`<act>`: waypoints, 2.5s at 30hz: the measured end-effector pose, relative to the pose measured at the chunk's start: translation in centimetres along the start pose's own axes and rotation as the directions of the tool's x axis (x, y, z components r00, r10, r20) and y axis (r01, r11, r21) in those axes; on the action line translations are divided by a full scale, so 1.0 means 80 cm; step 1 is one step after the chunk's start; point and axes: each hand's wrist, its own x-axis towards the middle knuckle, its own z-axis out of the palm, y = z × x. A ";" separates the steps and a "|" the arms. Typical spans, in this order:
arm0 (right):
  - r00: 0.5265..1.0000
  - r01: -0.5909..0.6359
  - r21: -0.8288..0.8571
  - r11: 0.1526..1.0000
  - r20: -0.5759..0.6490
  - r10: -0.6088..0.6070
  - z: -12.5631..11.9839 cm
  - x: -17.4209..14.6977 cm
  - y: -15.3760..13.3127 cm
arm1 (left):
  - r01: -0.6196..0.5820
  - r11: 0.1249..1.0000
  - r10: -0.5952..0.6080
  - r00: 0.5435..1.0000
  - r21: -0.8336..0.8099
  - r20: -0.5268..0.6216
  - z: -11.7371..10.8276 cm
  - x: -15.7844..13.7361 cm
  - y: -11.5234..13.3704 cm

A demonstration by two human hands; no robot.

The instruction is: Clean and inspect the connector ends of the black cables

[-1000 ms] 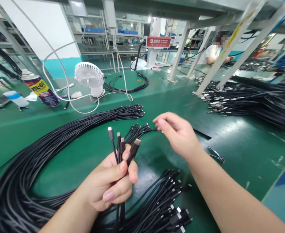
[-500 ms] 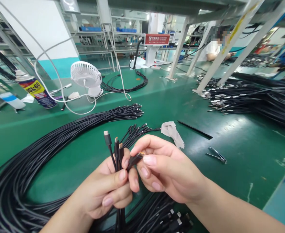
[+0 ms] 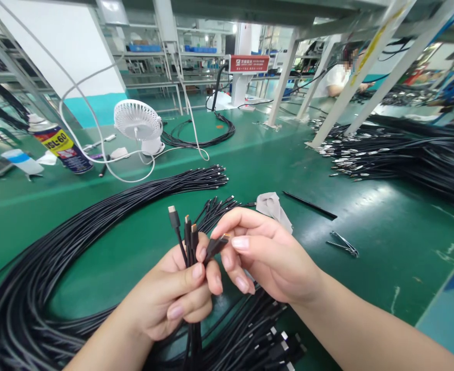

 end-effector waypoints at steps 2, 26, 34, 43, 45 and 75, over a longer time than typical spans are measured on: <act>0.999 0.048 -0.040 0.998 0.010 -0.048 -0.002 0.000 0.000 | 0.004 1.000 -0.004 1.000 0.003 -0.013 0.000 0.000 0.000; 0.993 0.116 -0.212 0.970 0.027 -0.113 -0.006 -0.003 -0.002 | 0.016 1.000 -0.016 0.999 0.007 -0.034 0.000 -0.002 0.001; 0.995 0.100 -0.199 0.975 0.028 -0.096 -0.005 -0.002 -0.002 | 0.019 1.000 -0.019 0.999 0.000 -0.036 -0.002 -0.002 0.001; 0.996 0.066 -0.183 0.981 0.064 -0.055 0.005 -0.009 -0.003 | 0.066 0.994 -0.065 0.998 0.092 -0.014 -0.001 -0.002 -0.003; 0.997 0.063 -0.218 0.974 0.062 -0.051 0.006 -0.010 -0.003 | 0.077 0.991 -0.077 0.997 0.109 -0.004 -0.001 -0.001 -0.004; 0.999 0.052 -0.206 0.977 0.026 -0.048 0.010 -0.014 -0.005 | 0.095 0.994 -0.094 0.995 0.061 -0.019 0.000 0.000 -0.003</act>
